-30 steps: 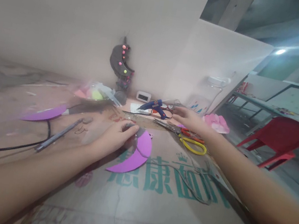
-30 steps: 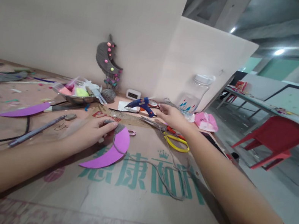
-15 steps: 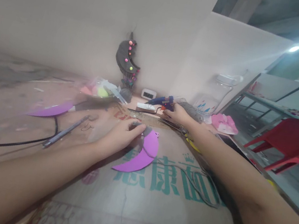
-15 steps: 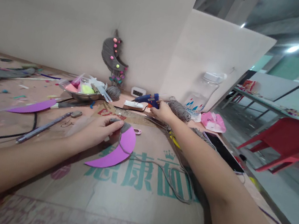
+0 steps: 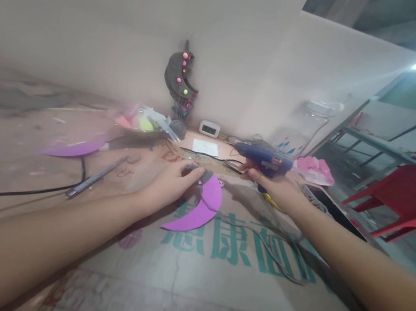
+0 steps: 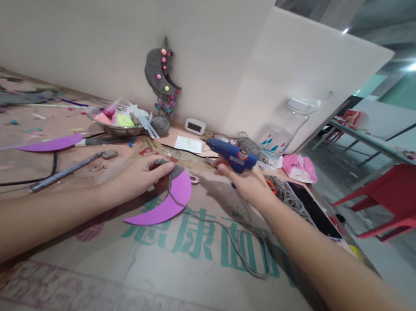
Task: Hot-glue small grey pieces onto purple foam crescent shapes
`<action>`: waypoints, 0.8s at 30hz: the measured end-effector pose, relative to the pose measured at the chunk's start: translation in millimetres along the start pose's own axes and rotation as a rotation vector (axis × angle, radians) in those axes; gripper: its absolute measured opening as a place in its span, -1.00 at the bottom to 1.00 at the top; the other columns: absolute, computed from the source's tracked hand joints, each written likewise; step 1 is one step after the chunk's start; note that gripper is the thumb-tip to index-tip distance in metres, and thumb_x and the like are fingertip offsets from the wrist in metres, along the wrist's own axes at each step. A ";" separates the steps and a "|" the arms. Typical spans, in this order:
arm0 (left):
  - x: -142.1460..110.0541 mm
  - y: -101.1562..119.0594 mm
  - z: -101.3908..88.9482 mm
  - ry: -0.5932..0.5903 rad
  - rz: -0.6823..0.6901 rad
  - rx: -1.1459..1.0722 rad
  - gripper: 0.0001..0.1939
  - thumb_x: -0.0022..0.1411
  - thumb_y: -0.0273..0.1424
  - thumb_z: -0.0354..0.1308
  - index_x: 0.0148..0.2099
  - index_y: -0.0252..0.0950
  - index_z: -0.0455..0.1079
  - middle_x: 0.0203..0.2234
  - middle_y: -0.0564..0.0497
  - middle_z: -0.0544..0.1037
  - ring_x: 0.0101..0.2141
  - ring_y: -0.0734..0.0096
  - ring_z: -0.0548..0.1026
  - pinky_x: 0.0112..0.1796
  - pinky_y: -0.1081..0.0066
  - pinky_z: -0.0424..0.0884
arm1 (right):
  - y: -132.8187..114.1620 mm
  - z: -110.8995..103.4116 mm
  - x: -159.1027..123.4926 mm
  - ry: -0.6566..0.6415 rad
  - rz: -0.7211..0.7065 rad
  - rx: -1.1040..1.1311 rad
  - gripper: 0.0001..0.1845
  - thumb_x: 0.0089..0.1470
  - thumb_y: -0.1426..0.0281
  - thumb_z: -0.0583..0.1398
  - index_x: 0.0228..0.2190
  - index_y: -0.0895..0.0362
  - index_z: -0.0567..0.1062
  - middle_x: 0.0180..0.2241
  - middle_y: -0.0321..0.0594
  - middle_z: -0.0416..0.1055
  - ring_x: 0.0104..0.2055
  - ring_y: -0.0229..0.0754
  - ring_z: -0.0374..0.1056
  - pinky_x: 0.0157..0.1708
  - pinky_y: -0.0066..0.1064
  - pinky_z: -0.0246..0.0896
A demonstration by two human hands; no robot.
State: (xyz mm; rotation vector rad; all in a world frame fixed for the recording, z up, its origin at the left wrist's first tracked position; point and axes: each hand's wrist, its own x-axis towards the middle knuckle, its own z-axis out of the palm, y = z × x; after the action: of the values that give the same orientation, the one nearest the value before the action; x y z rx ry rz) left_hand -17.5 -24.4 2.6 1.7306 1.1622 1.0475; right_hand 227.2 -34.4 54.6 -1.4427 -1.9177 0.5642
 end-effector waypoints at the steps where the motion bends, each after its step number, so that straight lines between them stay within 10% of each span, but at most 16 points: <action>1: 0.4 -1.4 0.0 0.005 0.005 0.001 -0.72 0.20 -0.18 0.04 -0.40 -0.29 0.35 -0.57 0.07 0.43 -0.54 0.43 0.34 -0.53 0.46 0.18 | 2.3 1.1 -7.0 -0.018 -0.004 -0.009 -0.71 0.09 0.14 0.16 -0.30 0.09 0.49 -0.28 -0.19 0.55 -0.21 -0.10 0.47 -0.14 -0.28 0.33; 24: -1.3 1.5 -2.5 0.001 0.082 0.191 -0.67 0.23 -0.14 0.02 -0.39 -0.30 0.35 -0.46 0.04 0.49 -0.40 0.37 0.41 -0.34 0.41 0.24 | 2.2 21.7 -42.4 -0.197 0.042 -0.021 -0.64 0.01 0.04 0.09 -0.47 0.06 0.43 -0.40 -0.22 0.51 -0.30 -0.11 0.44 -0.25 -0.34 0.33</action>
State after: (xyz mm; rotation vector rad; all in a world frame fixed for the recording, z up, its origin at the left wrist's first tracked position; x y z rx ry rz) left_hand -19.7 -25.7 4.6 1.9402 1.2350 1.0129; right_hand 220.1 -73.1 27.7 -1.4906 -2.0541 0.7315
